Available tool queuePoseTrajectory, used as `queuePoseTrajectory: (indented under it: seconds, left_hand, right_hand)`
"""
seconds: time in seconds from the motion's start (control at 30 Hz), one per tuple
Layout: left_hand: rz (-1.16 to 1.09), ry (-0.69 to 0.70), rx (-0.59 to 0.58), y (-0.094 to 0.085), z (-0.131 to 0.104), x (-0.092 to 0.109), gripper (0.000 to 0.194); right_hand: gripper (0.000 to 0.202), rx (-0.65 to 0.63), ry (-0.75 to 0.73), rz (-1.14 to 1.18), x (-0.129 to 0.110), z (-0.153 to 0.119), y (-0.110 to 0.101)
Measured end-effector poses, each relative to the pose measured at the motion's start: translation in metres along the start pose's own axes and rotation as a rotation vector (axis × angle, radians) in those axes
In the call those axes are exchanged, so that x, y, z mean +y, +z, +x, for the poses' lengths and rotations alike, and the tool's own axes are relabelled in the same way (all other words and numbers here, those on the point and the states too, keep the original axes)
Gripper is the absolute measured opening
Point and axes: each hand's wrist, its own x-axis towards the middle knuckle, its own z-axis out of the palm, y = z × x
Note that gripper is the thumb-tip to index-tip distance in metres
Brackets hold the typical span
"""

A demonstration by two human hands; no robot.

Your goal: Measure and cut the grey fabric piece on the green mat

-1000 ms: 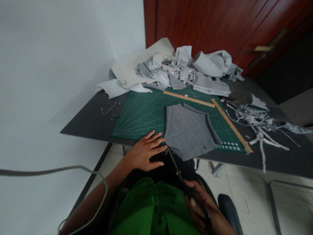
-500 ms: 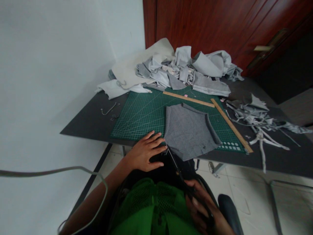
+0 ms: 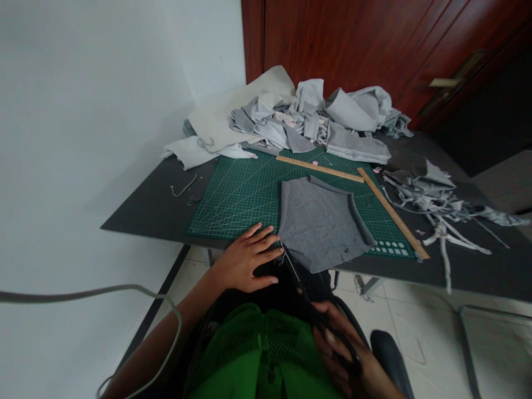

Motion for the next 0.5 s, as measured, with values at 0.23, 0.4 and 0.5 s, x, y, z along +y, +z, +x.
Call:
queuePoseTrajectory:
  seconds: [0.23, 0.4, 0.5]
  left_hand:
    - [-0.001, 0.004, 0.001, 0.0, 0.0, 0.0, 0.061]
    - [-0.006, -0.004, 0.001, -0.001, 0.0, 0.001, 0.059]
    - [-0.018, -0.001, 0.008, -0.001, 0.001, 0.0, 0.058]
  right_hand:
    - [0.054, -0.007, -0.007, -0.054, -0.006, 0.003, 0.007]
    - [0.059, 0.045, 0.007, -0.103, -0.009, 0.004, 0.014]
    - [0.057, 0.046, -0.001, -0.131, -0.009, 0.003, 0.016]
